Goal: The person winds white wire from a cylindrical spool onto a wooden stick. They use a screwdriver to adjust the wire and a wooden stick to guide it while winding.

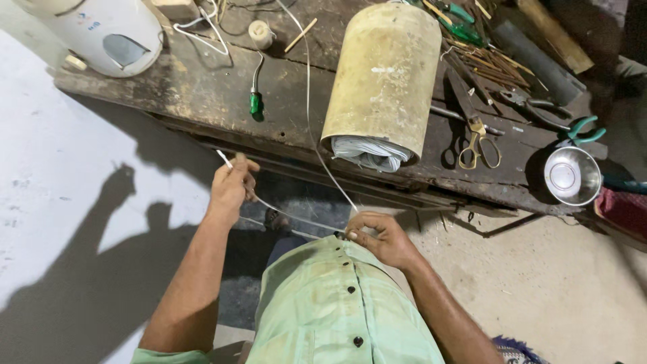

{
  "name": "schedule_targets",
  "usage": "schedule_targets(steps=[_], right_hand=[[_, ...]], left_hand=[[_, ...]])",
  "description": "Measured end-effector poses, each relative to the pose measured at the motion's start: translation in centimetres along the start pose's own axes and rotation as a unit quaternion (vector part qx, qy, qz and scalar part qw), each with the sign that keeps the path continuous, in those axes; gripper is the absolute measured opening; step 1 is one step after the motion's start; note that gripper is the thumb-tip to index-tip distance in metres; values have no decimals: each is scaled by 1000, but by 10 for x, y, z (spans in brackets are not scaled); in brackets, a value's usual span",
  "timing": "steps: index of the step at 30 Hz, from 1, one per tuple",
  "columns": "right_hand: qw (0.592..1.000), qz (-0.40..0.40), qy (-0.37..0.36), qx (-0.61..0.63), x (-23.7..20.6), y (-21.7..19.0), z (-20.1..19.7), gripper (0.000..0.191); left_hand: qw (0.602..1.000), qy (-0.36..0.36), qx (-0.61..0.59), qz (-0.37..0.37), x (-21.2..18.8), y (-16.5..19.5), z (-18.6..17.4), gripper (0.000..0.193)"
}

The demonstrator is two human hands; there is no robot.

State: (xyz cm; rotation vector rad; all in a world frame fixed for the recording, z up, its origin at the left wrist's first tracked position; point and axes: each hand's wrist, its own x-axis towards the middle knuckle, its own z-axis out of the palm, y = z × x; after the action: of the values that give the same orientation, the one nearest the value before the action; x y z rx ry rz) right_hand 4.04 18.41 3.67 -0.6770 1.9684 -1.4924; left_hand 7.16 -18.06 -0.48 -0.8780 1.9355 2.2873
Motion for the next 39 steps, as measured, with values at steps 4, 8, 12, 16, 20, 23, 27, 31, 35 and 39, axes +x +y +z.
schedule_targets(steps=[4,8,12,16,20,23,27,31,35,39], right_hand=[[978,-130,69,-145,7,-38,-2,10],[945,-197,131,-227,13,-47,7,10],[951,-22,305,-46,19,-31,17,5],[851,-107,507,-90,18,-22,9,7],[891,-67,440,84,16,-31,29,10],[906,-24,262,332,13,-47,69,15],[887,-65,225,398,8,-61,97,13],[870,-91,454,169,20,-59,73,13],[832,-32,520,-189,39,-53,38,4],[838,-25,503,-210,60,-48,24,7]], left_hand=[[798,101,583,118,-4,25,-12,81],[802,118,546,212,-5,75,8,74],[829,51,413,374,14,124,24,44],[827,-6,388,406,53,149,28,36],[777,-92,415,463,91,151,35,51],[749,-136,430,485,115,146,46,57],[682,-174,471,531,142,134,64,58],[589,-261,554,527,163,123,68,49],[568,-227,641,464,170,124,50,46],[589,-205,666,410,165,137,13,45]])
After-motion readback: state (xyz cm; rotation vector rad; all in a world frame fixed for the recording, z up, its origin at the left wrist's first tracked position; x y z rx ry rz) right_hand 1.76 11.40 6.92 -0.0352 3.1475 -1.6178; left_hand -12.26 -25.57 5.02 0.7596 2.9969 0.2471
